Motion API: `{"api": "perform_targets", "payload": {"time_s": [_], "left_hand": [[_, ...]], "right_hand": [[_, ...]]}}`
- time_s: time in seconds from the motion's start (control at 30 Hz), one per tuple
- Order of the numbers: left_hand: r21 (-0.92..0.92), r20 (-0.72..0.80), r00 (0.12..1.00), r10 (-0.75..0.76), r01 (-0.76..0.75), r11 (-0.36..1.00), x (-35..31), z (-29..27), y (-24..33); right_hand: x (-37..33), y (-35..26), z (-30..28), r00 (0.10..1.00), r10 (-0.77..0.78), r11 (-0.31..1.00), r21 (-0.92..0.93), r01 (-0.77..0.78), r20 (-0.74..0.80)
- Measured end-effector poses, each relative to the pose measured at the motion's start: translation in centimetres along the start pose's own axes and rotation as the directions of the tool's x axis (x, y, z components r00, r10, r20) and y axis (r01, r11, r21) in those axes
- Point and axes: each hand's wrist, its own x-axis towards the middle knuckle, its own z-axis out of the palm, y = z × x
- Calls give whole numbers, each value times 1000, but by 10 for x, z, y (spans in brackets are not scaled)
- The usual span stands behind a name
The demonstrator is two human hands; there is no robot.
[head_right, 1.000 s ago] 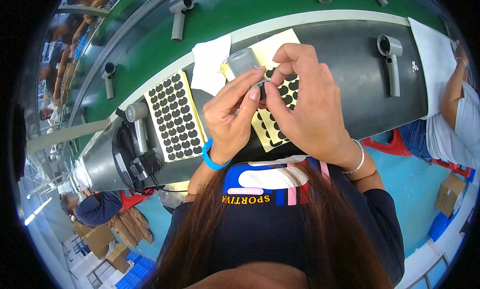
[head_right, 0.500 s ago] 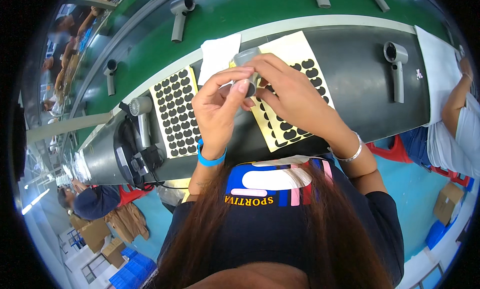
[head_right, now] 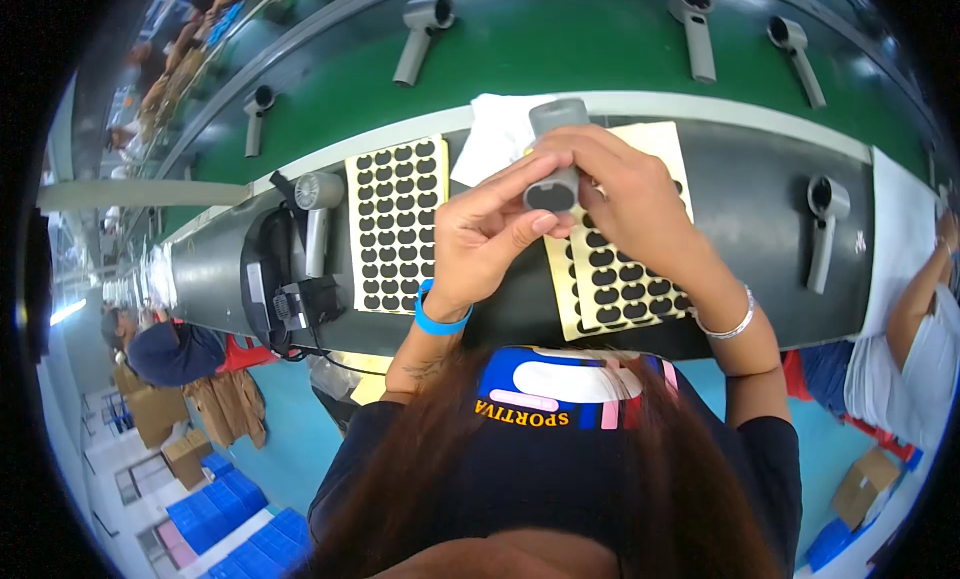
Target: Peeling small circular adhesive pads from a sheet and applying them to the bottom of cylindrical components at a manual assembly station.
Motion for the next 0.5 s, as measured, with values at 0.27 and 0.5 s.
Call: {"api": "perform_targets", "payload": {"time_s": [0.27, 0.5], "left_hand": [[254, -46, 996, 70, -56, 965, -7, -7, 0], [359, -94, 995, -18, 51, 932, -22, -22, -3]], "right_hand": [[105, 155, -11, 974, -218, 683, -703, 198, 62], [105, 168, -16, 978, -189, 759, -620, 200, 85]]}}
